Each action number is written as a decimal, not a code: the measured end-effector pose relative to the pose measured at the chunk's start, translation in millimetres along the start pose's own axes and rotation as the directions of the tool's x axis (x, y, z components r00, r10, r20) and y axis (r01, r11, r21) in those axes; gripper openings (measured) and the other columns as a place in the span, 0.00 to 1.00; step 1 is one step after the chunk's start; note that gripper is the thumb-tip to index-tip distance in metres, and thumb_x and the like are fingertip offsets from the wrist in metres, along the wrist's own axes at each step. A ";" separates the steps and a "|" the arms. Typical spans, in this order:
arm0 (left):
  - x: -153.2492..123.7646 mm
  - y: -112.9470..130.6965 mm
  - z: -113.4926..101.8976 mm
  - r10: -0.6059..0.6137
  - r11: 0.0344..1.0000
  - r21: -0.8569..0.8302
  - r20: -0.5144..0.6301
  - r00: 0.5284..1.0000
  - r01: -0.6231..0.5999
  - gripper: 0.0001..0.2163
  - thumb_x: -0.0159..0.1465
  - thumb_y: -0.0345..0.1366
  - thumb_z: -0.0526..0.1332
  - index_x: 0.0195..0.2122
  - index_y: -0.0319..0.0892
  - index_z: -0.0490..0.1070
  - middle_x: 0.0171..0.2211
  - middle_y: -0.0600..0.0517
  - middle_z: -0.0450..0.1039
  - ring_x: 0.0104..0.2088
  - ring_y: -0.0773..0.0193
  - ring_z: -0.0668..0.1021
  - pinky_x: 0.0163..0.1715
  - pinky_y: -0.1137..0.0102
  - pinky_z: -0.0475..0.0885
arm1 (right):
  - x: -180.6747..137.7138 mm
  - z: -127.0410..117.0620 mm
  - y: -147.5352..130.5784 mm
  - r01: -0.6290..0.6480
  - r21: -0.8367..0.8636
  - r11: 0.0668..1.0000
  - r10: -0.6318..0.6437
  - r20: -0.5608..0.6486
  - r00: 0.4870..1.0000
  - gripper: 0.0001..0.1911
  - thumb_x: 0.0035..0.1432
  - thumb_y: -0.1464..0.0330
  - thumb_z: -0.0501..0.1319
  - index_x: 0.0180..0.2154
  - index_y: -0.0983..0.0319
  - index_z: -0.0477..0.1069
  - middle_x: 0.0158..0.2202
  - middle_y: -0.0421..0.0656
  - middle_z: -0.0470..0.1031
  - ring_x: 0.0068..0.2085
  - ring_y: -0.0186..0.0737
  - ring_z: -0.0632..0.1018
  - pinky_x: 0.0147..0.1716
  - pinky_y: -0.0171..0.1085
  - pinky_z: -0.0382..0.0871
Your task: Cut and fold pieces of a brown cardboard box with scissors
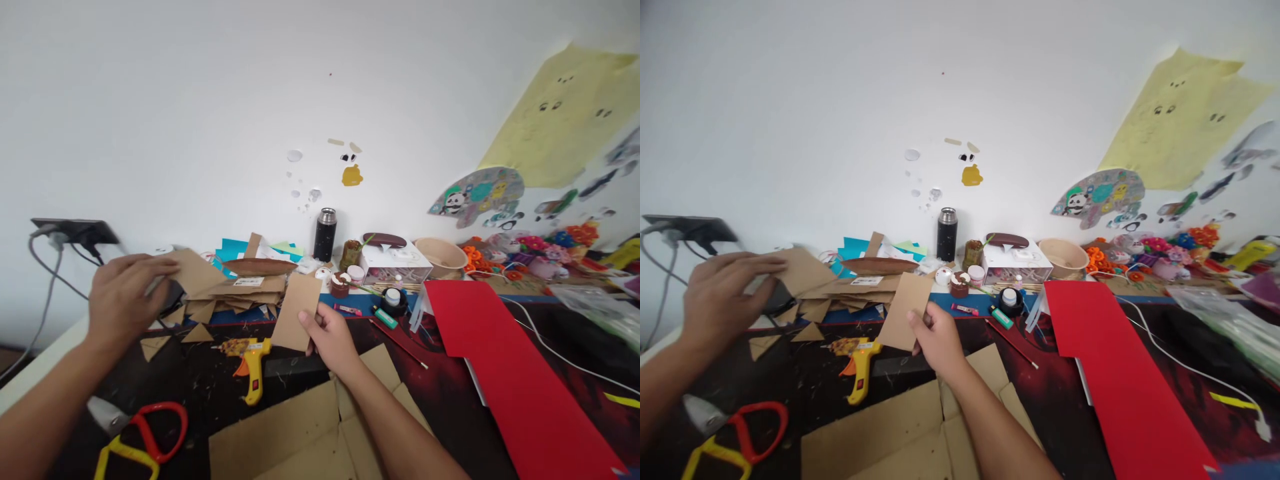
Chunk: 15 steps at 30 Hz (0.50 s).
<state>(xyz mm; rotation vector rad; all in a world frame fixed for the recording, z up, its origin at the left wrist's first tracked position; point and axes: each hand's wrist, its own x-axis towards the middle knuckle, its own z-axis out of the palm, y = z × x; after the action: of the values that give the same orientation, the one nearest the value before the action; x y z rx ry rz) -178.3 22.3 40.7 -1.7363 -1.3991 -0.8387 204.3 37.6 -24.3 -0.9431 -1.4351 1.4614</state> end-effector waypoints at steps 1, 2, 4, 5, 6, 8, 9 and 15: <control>0.4 16.8 -0.6 0.028 0.998 -0.046 -0.070 0.997 -0.031 0.05 0.68 0.35 0.64 0.38 0.47 0.80 0.41 0.46 0.87 0.44 0.50 0.83 0.51 0.57 0.74 | -0.1 0.0 -2.1 -0.006 0.005 1.000 0.006 0.001 1.000 0.28 0.60 0.42 0.66 0.40 0.61 0.73 0.25 0.36 0.73 0.17 0.31 0.72 0.14 0.29 0.65; 1.1 34.2 -1.3 0.055 0.994 -0.092 -0.105 0.993 -0.065 0.04 0.67 0.32 0.65 0.37 0.48 0.80 0.41 0.47 0.87 0.42 0.51 0.83 0.51 0.56 0.74 | -0.1 0.0 -4.1 -0.013 0.012 1.000 0.013 0.005 1.000 0.28 0.60 0.42 0.66 0.40 0.61 0.73 0.25 0.36 0.73 0.17 0.31 0.72 0.14 0.29 0.63; 3.2 67.9 -2.5 0.082 0.973 -0.203 -0.125 0.989 -0.106 0.06 0.66 0.29 0.66 0.39 0.48 0.81 0.41 0.46 0.86 0.41 0.53 0.84 0.47 0.58 0.76 | 0.1 -0.1 -7.6 -0.026 0.032 0.999 0.026 0.014 1.000 0.30 0.58 0.41 0.67 0.39 0.61 0.73 0.24 0.35 0.73 0.16 0.31 0.72 0.13 0.28 0.61; 4.2 83.1 -2.8 0.065 0.958 -0.272 -0.106 0.992 -0.091 0.08 0.67 0.27 0.65 0.41 0.47 0.81 0.43 0.45 0.85 0.42 0.53 0.84 0.46 0.59 0.77 | 0.3 -0.3 -8.8 -0.032 0.046 0.998 0.031 0.020 0.999 0.30 0.58 0.40 0.67 0.39 0.62 0.73 0.24 0.35 0.73 0.16 0.31 0.72 0.13 0.28 0.61; 5.0 96.9 -2.9 0.048 0.934 -0.349 -0.084 0.995 -0.075 0.09 0.67 0.26 0.64 0.42 0.47 0.81 0.44 0.45 0.85 0.43 0.54 0.85 0.47 0.60 0.78 | 0.6 -0.6 -9.6 -0.039 0.060 0.997 0.037 0.027 0.999 0.31 0.57 0.40 0.67 0.39 0.62 0.73 0.23 0.35 0.73 0.15 0.31 0.71 0.13 0.28 0.61; 5.5 119.2 -1.9 0.035 0.882 -0.471 -0.014 0.999 -0.038 0.11 0.69 0.26 0.61 0.43 0.48 0.80 0.47 0.46 0.85 0.46 0.56 0.86 0.48 0.61 0.80 | 1.2 -1.5 -10.2 -0.050 0.086 0.995 0.047 0.039 0.998 0.32 0.56 0.39 0.68 0.39 0.62 0.73 0.22 0.34 0.72 0.15 0.30 0.70 0.12 0.28 0.60; 5.1 127.9 -0.8 0.032 0.858 -0.514 0.028 0.999 -0.013 0.11 0.69 0.27 0.60 0.44 0.49 0.80 0.48 0.47 0.86 0.47 0.56 0.86 0.50 0.61 0.80 | 1.6 -2.1 -10.1 -0.057 0.097 0.994 0.053 0.044 0.998 0.32 0.55 0.39 0.68 0.39 0.62 0.73 0.22 0.34 0.72 0.14 0.30 0.70 0.12 0.28 0.58; -3.2 155.2 5.9 -0.005 0.776 -0.618 0.191 0.982 0.125 0.12 0.69 0.30 0.58 0.43 0.49 0.82 0.51 0.47 0.86 0.51 0.54 0.86 0.54 0.58 0.80 | 3.7 -4.2 -8.2 -0.096 0.171 0.981 0.089 0.044 0.995 0.32 0.54 0.39 0.69 0.38 0.61 0.73 0.22 0.34 0.73 0.14 0.29 0.69 0.12 0.28 0.57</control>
<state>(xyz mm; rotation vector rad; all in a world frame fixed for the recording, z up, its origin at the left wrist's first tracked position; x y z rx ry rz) -26.5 5.5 12.5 -2.3244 -1.3888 -1.3318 207.5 42.3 -16.2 -0.8889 -1.2808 1.6505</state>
